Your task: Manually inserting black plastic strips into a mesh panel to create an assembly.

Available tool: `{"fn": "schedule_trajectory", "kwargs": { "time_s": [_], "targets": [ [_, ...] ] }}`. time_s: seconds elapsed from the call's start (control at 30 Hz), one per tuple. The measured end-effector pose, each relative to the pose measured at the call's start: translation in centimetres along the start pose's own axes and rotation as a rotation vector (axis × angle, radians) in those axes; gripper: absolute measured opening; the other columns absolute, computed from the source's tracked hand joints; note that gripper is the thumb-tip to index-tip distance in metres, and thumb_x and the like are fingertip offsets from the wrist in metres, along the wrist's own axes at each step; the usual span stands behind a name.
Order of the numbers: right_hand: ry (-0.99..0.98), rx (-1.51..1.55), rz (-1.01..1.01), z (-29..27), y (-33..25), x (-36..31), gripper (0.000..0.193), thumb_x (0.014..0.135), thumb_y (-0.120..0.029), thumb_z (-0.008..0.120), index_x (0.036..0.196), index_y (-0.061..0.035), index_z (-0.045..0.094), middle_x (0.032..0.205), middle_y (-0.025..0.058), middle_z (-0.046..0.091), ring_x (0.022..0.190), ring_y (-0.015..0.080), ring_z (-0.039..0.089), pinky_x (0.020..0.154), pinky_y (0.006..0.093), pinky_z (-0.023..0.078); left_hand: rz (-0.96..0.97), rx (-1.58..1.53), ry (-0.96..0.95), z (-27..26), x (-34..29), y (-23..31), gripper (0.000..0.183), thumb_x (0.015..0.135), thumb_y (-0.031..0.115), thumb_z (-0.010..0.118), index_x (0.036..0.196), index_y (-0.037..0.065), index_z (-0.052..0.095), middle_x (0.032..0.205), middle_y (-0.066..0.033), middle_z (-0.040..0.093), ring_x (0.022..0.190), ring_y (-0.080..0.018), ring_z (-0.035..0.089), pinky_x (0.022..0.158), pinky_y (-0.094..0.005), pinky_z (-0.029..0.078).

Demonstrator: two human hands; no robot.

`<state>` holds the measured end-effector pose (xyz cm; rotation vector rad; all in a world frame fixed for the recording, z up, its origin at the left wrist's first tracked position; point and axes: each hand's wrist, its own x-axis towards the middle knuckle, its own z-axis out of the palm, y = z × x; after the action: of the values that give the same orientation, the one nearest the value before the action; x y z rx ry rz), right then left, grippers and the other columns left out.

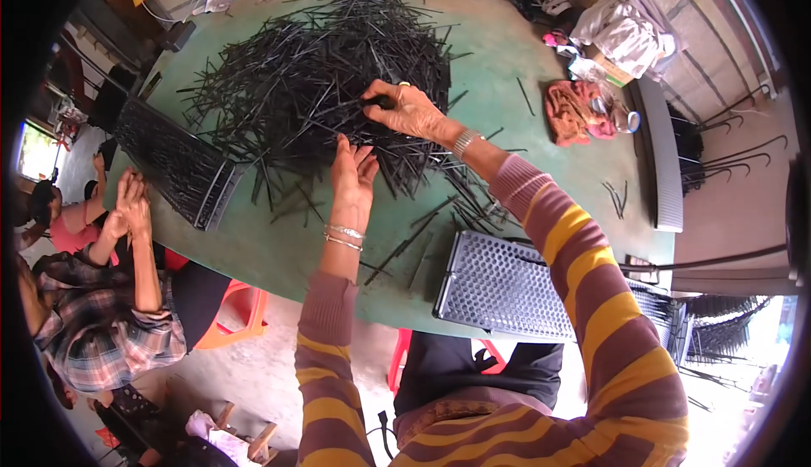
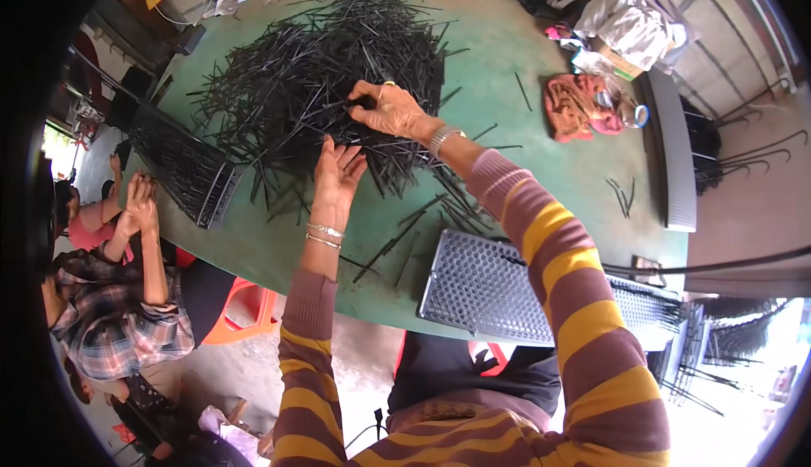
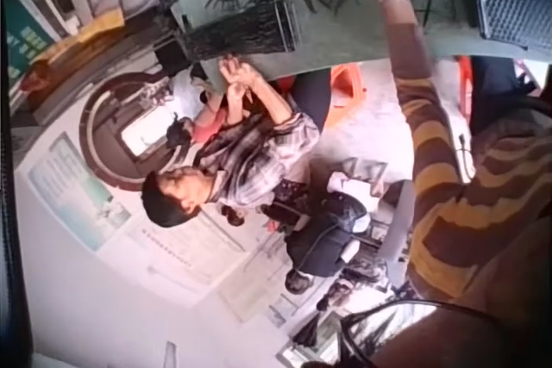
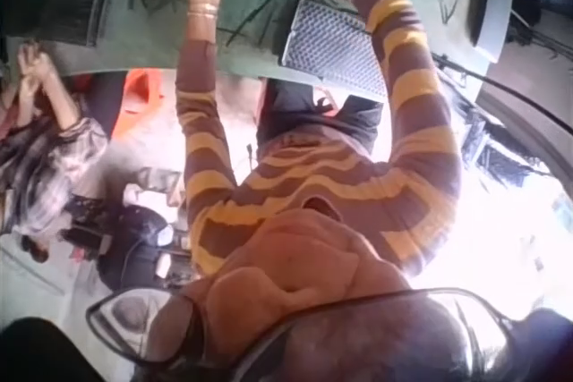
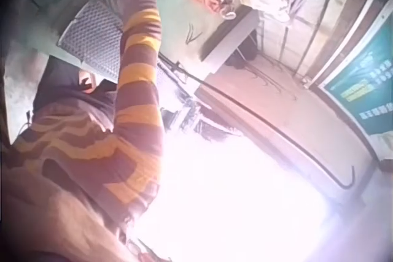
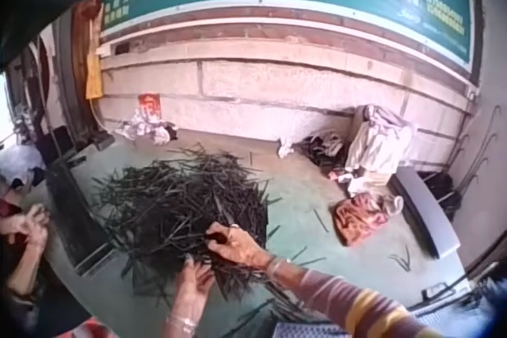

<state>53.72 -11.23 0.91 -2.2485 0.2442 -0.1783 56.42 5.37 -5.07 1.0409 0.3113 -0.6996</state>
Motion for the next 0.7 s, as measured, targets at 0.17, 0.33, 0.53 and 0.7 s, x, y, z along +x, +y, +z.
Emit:
{"fn": "schedule_trajectory", "kwargs": {
  "time_s": [0.17,0.33,0.53,0.7],
  "targets": [
    [0.018,-0.062,-0.107,-1.0,0.8,-6.9,0.041,0.08,-0.032,0.067,0.113,-0.0099,0.057,0.084,0.0182,0.064,0.08,0.0314,0.063,0.072,0.0395,0.049,-0.076,0.057,-0.03,0.3,-3.5,-2.3,0.043,0.092,0.039,0.058,0.115,0.004,0.053,0.104,-0.0102,0.061,0.093,-0.0245,0.059,0.084,-0.0383,0.049],
    [-0.163,-0.109,-0.1,-3.4,-0.8,-14.0,0.058,0.079,-0.037,0.07,0.127,-0.0091,0.05,0.107,0.0189,0.062,0.1,0.0325,0.059,0.086,0.0396,0.047,-0.211,0.26,-0.256,-2.2,-6.7,-3.3,0.043,0.092,0.033,0.058,0.121,0.002,0.053,0.111,-0.012,0.061,0.108,-0.025,0.057,0.1,-0.0392,0.041],
    [-0.553,0.037,0.392,-9.6,-0.4,-15.6,0.075,0.083,-0.056,0.064,0.136,-0.0068,0.046,0.1,0.0119,0.067,0.086,0.0253,0.065,0.081,0.0394,0.048,-0.257,0.203,-0.243,-1.7,-8.1,-2.8,0.087,0.075,0.057,0.072,0.126,-0.006,0.043,0.124,-0.0195,0.053,0.11,-0.0283,0.054,0.101,-0.0414,0.036],
    [-0.214,-0.388,0.471,-8.3,0.8,-10.5,0.083,0.08,-0.075,0.048,0.107,0.002,0.064,0.081,0.0101,0.066,0.069,0.0243,0.063,0.071,0.0403,0.049,-0.352,0.169,-0.208,-0.3,-5.2,-4.5,0.091,0.075,0.074,0.058,0.12,-0.004,0.046,0.105,-0.0188,0.06,0.091,-0.0272,0.059,0.086,-0.0451,0.048]
  ]
}}
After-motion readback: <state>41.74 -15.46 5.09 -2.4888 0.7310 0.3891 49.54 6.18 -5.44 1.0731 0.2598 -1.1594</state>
